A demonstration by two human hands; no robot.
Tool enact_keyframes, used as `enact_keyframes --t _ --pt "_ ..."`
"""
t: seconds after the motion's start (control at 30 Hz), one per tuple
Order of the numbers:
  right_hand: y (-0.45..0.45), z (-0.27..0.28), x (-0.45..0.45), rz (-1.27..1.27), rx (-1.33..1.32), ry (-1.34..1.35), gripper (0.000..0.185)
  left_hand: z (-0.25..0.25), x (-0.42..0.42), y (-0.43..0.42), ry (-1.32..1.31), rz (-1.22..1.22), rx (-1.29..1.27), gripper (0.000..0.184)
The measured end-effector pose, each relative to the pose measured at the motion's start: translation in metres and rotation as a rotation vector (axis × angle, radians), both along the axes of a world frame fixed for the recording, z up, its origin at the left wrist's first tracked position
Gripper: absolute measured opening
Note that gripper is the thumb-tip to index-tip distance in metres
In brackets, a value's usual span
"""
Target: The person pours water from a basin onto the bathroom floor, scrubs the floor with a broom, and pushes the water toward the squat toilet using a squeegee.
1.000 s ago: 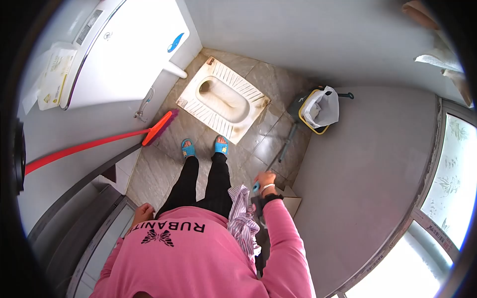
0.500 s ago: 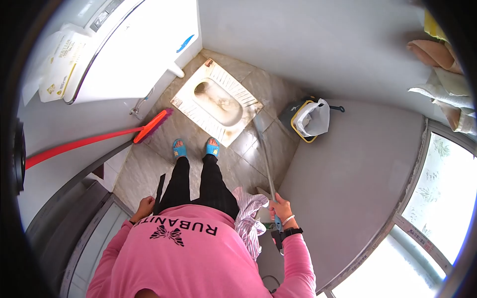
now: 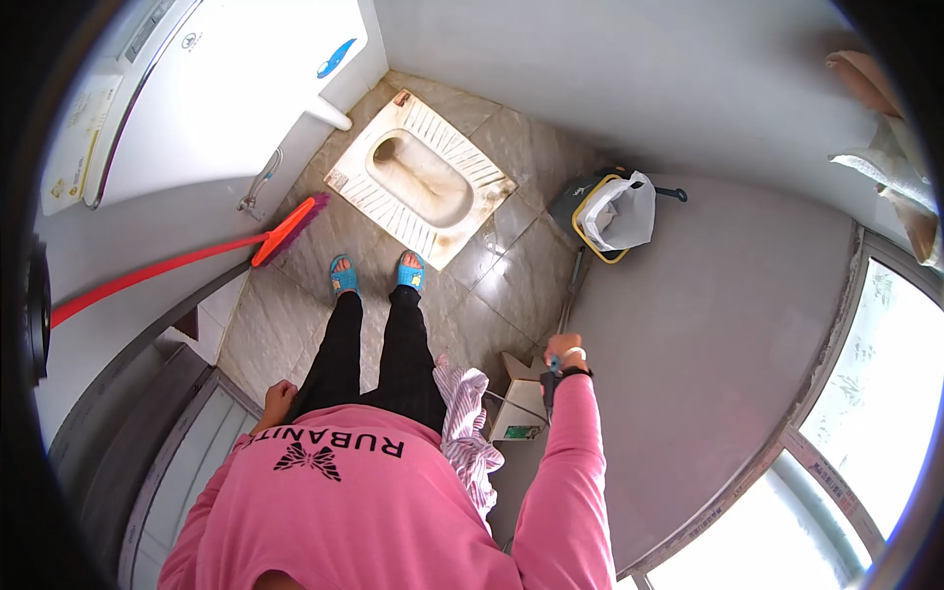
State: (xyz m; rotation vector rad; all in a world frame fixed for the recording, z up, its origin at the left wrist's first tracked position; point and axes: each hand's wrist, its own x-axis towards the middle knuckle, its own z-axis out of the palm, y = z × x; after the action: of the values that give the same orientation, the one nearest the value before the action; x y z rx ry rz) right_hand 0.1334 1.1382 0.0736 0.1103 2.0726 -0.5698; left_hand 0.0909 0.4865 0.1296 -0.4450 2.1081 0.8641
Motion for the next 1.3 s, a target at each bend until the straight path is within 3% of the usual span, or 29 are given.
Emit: enact_keyframes --t 0.07,0.13,0.2,0.23,0.3,0.33,0.4,0.53,0.6,0.73,0.8,0.83,0.93,1.0,1.1,1.13,1.17,1.23,1.3 --pt "-0.060 0.022 -0.043 0.461 0.274 -0.293 0.011 -0.006 0.006 -0.004 0.042 0.018 0.047 0.020" --pt "-0.091 0.029 -0.029 0.513 0.298 -0.265 0.020 -0.006 0.009 -0.003 0.014 0.014 0.023 0.020" --pt "-0.119 0.030 0.004 -0.465 0.415 -0.106 0.042 -0.014 0.013 -0.003 -0.012 0.007 0.009 0.019" --pt "-0.125 0.052 -0.002 -0.434 0.335 -0.174 0.055 -0.025 0.019 -0.009 -0.033 -0.004 -0.009 0.019" --pt "-0.120 0.065 0.023 -0.349 0.310 0.198 0.056 -0.026 0.015 -0.004 -0.044 -0.007 -0.021 0.020" --pt "-0.107 0.073 0.029 -0.349 0.311 0.206 0.056 -0.019 0.007 0.001 0.017 -0.038 0.001 0.020" --pt "-0.086 0.116 0.025 -0.939 0.015 -0.131 0.055 -0.007 -0.007 0.010 0.073 -0.070 0.018 0.020" --pt "-0.066 0.122 0.049 -1.049 0.089 -0.072 0.054 -0.002 -0.008 0.009 0.022 -0.038 0.046 0.020" --pt "-0.047 0.096 0.041 -0.883 0.175 -0.059 0.056 -0.007 -0.007 0.007 0.029 -0.047 0.053 0.020" --pt "-0.077 0.027 0.021 -0.839 0.135 0.071 0.057 -0.006 -0.007 0.006 0.002 -0.082 0.036 0.021" --pt "-0.133 0.074 -0.029 -0.925 0.064 -0.015 0.058 -0.009 -0.011 0.006 0.012 -0.058 0.059 0.022" --pt "-0.147 0.074 -0.034 -1.033 -0.023 -0.192 0.058 -0.012 -0.009 0.004 0.015 -0.072 0.057 0.024" --pt "-0.164 0.094 -0.052 -0.996 -0.128 -0.131 0.058 -0.003 -0.012 0.011 0.012 -0.086 0.057 0.029" --pt "-0.157 0.114 -0.077 -1.224 -0.480 -0.245 0.057 -0.006 -0.015 0.013 0.028 -0.055 0.056 0.031" --pt "-0.155 0.132 -0.097 -1.007 -0.346 -0.184 0.056 -0.008 -0.005 0.011 -0.034 0.015 0.097 0.034" --pt "-0.147 0.116 -0.096 -0.792 -0.245 -0.070 0.057 -0.005 -0.004 0.013 -0.051 0.078 0.106 0.035" --pt "-0.142 0.113 -0.110 -0.768 -0.247 -0.067 0.057 -0.003 -0.002 0.015 -0.067 0.141 0.115 0.035" --pt "-0.135 0.106 -0.147 -0.446 -0.039 0.153 0.058 -0.008 0.008 0.013 -0.068 0.194 0.108 0.035" --pt "-0.118 0.069 -0.180 -0.280 0.004 0.335 0.058 -0.009 0.015 0.014 -0.070 0.252 0.098 0.035"
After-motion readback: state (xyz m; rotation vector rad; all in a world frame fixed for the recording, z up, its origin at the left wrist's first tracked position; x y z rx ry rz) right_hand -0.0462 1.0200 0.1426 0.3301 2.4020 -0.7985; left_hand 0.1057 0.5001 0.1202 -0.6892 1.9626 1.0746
